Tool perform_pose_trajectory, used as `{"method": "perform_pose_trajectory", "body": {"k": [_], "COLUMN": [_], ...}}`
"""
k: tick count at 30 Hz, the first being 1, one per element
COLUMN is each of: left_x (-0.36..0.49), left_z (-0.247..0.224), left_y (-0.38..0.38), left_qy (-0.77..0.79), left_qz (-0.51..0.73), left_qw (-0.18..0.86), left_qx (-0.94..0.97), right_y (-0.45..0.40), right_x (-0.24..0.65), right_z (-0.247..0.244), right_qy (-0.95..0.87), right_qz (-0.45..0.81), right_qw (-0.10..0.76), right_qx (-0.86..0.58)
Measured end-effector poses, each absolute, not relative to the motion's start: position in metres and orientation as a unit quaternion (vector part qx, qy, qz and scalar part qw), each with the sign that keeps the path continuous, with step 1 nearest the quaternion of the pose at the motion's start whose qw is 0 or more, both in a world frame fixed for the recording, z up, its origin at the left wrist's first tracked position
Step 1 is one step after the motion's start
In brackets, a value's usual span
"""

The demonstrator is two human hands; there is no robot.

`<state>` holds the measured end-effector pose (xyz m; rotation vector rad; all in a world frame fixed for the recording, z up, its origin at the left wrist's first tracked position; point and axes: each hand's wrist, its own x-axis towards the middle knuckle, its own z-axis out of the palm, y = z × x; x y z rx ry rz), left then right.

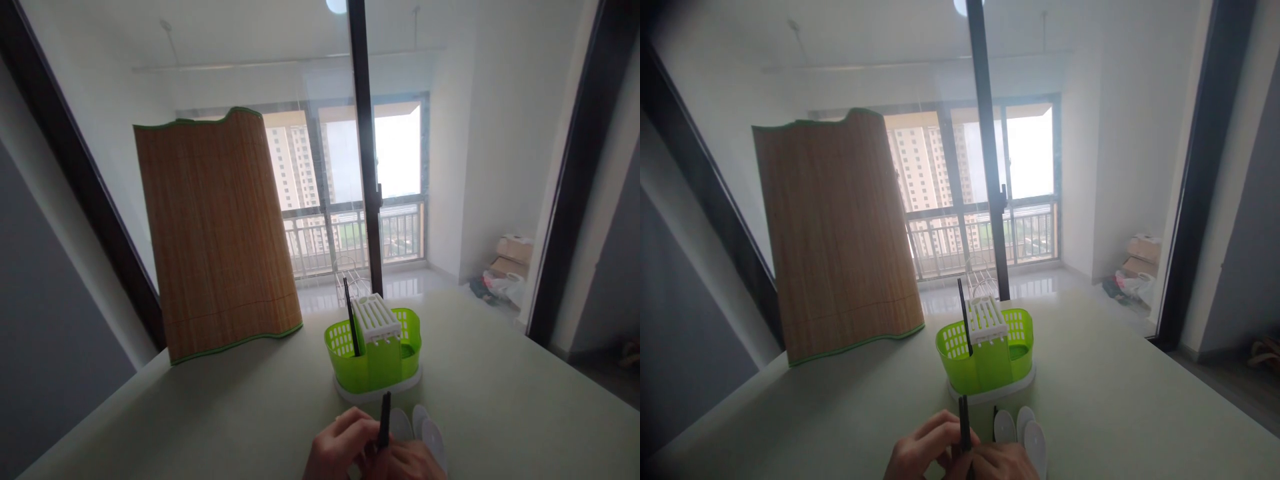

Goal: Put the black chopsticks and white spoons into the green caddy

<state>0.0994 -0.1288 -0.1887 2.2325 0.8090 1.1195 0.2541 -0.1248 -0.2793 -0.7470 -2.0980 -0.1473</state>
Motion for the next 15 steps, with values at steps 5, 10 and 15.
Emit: {"method": "perform_pose_trajectory", "body": {"k": [5,10,15], "left_x": [0.088,0.064,0.055], "left_z": [-0.175,-0.124,-0.061], "left_y": [-0.126,-0.113,-0.065], "left_qy": [0.282,0.381,0.412], "left_qz": [0.403,0.502,0.586], "left_qw": [0.216,0.202,0.154], "left_qx": [0.844,0.750,0.680], "right_y": [-0.124,-0.128,-0.131], "right_x": [0.260,0.276,0.296], "right_z": [-0.275,-0.260,-0.245], "right_qy": [-0.854,-0.854,-0.850], "right_qz": [-0.052,-0.030,-0.073], "right_qw": [0.421,0.411,0.387], "right_qx": [-0.301,-0.316,-0.350]}}
